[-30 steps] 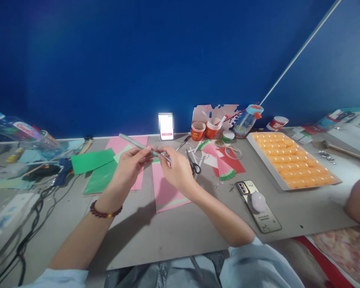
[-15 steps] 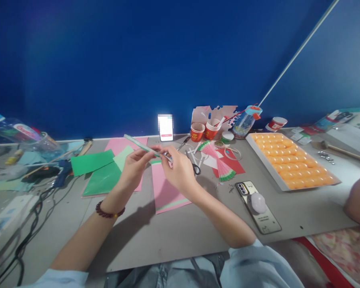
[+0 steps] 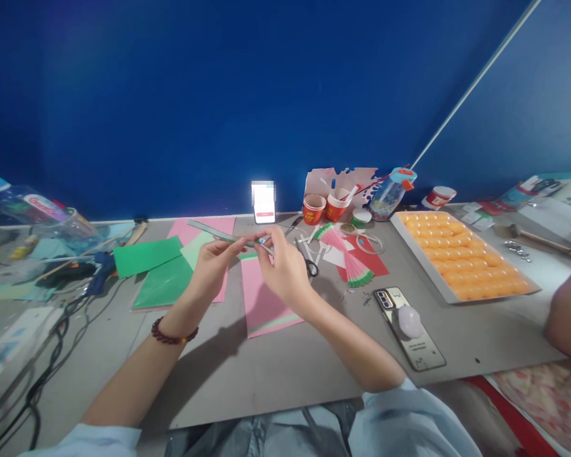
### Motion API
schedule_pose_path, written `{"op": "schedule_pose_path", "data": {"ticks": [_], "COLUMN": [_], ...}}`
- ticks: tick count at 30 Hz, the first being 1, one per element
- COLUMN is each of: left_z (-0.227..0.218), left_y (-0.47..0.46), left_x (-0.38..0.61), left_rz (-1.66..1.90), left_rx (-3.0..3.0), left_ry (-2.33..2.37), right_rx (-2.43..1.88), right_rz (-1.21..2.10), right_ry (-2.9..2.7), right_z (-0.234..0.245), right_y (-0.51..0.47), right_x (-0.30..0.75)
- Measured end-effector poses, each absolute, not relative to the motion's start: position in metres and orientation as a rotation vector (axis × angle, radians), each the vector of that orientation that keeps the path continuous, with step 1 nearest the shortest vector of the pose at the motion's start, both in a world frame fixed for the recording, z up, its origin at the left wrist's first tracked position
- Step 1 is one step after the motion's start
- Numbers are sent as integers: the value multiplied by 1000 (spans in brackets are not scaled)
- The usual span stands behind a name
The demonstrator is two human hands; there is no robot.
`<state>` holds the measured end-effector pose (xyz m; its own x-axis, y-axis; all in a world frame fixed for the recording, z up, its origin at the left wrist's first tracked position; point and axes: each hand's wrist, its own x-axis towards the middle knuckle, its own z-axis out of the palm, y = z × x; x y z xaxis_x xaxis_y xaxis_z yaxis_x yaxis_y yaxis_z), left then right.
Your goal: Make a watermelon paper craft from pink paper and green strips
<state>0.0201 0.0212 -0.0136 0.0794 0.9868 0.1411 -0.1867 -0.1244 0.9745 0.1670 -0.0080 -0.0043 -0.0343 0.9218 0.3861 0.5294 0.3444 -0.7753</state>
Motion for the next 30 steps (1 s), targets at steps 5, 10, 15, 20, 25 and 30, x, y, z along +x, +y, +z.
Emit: {"op": "schedule_pose_path", "data": {"ticks": [5, 10, 15, 20, 25, 30], "left_z": [-18, -18, -19, -19, -17, -14], "left_y": [22, 19, 18, 18, 17, 19], "left_x": [21, 24, 24, 24, 23, 22], "left_rz": [1390, 1378, 1366, 1417, 1386, 1357], "left_rx": [1227, 1281, 1389, 1420, 1311, 1246], "left_ry": [1068, 998, 939, 982, 1000, 1021], "right_rx": [-1297, -1317, -1336, -1323, -1293, -1237], "right_rz": [569, 561, 519, 516, 555, 587], "right_ry": [-1693, -1682, -1685, -1676, -1687, -1691], "right_z": [-3, -4, -4, -2, -5, -10], "right_y": [-9, -8, -9, -10, -9, -6], "right_x": [165, 166, 168, 166, 166, 167]}}
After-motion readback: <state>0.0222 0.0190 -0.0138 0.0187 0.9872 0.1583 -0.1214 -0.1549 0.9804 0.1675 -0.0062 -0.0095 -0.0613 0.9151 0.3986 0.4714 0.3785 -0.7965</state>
